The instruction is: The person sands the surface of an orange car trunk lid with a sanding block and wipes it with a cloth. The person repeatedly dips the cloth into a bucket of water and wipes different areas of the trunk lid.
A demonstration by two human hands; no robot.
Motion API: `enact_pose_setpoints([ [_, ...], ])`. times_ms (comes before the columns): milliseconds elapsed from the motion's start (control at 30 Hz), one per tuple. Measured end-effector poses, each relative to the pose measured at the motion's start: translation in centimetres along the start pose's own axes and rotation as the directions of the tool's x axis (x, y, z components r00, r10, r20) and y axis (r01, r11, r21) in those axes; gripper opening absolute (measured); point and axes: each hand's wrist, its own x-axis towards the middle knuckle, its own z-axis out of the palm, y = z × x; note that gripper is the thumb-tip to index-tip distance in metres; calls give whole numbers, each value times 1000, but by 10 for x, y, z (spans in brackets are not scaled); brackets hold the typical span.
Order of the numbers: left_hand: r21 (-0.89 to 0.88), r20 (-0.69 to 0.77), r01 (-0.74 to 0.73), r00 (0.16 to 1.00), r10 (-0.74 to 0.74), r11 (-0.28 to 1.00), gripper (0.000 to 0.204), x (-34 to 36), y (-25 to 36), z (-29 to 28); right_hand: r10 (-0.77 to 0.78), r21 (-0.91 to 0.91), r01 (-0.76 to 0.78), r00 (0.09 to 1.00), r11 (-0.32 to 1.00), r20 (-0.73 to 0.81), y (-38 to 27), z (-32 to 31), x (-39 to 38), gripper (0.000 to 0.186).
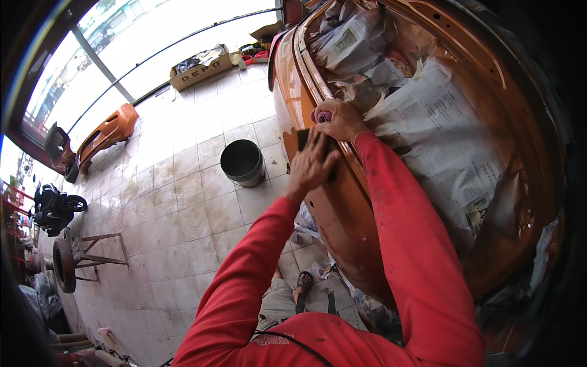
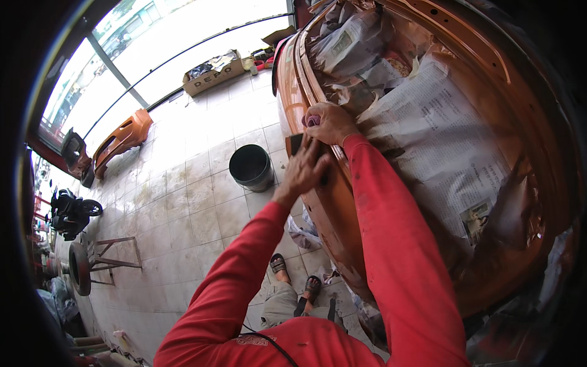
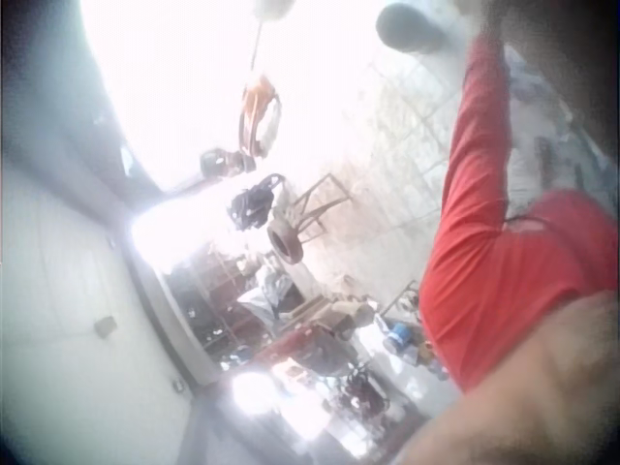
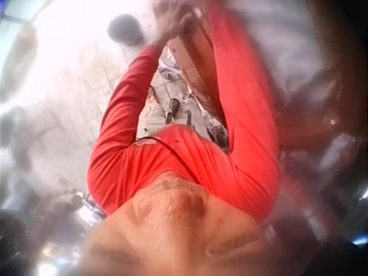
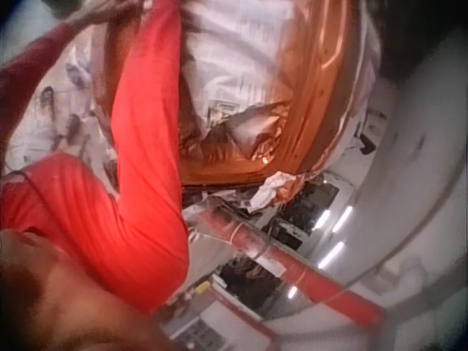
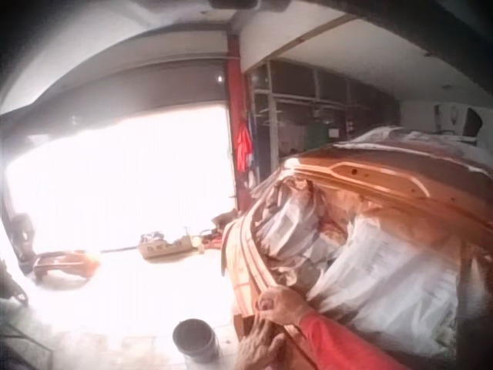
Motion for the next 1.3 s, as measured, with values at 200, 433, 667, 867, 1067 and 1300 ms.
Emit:
enact_pose_setpoints([
  [200, 96, -22, -208, 977, 211, 973, 102, -92, 54, 63, 34, -16, -34, 999, 999, 20, 10, -2, -2, 20],
  [433, 36, 139, -299, 946, 292, 954, 97, -83, 8, 40, 52, -30, -52, 999, 998, 12, 9, 0, -3, 20],
  [667, -134, -132, -17, 991, -1, 991, 88, -24, -1, 39, 26, -110, -22, 999, 994, 32, 2, -3, -6, 18],
  [867, -369, -129, -74, 991, 28, 926, 101, -226, 42, 135, 9, -157, -6, 1000, 988, 21, -10, -5, -4, 14],
  [1067, -604, -180, 111, 946, -271, 789, 85, -50, -38, 58, -46, -220, 52, 998, 974, 31, -6, -5, -2, 14],
  [1300, -395, -155, 56, 980, -127, 917, 108, -248, 55, 163, -34, -295, 50, 998, 954, 59, -12, -4, -9, 12],
])
